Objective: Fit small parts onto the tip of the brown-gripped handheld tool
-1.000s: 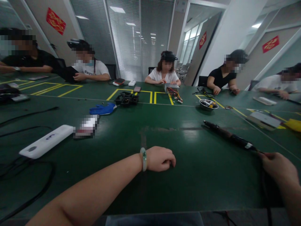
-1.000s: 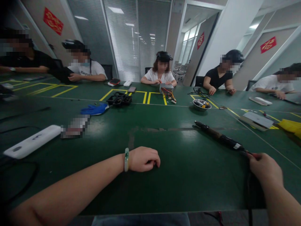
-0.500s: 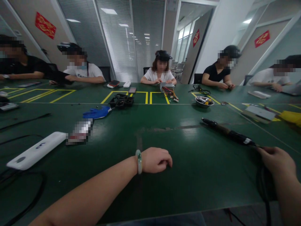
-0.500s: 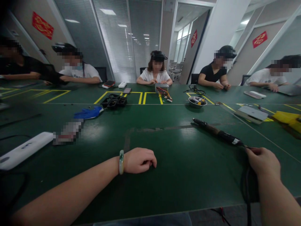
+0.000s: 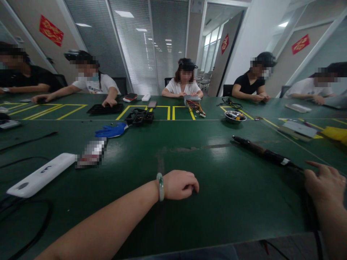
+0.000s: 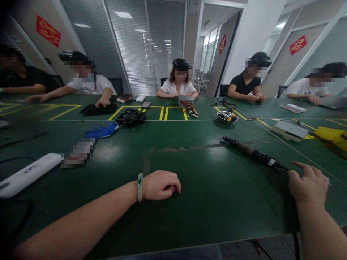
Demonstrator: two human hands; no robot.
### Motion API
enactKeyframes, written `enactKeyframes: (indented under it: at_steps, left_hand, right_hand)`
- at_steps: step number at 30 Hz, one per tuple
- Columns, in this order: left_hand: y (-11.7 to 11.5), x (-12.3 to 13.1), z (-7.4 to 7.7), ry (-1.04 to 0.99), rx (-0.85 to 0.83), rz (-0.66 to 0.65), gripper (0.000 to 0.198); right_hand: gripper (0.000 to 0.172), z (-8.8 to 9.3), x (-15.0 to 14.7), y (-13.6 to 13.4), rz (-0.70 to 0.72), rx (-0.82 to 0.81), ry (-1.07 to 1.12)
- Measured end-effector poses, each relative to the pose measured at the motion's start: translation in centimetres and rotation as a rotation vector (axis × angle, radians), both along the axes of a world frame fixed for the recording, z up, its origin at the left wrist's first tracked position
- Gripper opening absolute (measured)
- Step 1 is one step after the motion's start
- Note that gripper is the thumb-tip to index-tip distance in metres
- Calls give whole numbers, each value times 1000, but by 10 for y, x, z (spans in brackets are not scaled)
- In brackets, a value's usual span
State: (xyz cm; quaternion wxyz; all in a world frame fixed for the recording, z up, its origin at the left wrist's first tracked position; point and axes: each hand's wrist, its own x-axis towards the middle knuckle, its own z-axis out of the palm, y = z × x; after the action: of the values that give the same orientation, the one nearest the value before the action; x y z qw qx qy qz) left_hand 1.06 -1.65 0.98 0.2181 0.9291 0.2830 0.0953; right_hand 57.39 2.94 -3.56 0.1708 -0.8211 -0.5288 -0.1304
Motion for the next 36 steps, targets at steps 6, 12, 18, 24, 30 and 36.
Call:
enactKeyframes:
  at_steps: [6,12,18,24,30,36]
  left_hand:
    - [0,1,1,15,21,3,22]
    - [0,1,0,7,25,5,22]
    - [0,1,1,1,15,6,22]
    - [2,5,3,35,-3,31,23]
    - [5,5,2,39,-4,25,23]
    - [2,4,6,-25,159,94,30]
  right_hand:
    - [68,3,-15,9,73,-70,-155]
    - [82,11,-40,42,62,-260,-56]
    - [71,8,-53,76,-94,-220,166]
    - [67,6,-61,89,-1,-241,176]
    - [56,10,-160,111,333,-188,163]
    - [45,15,-323,101,815,-129,198]
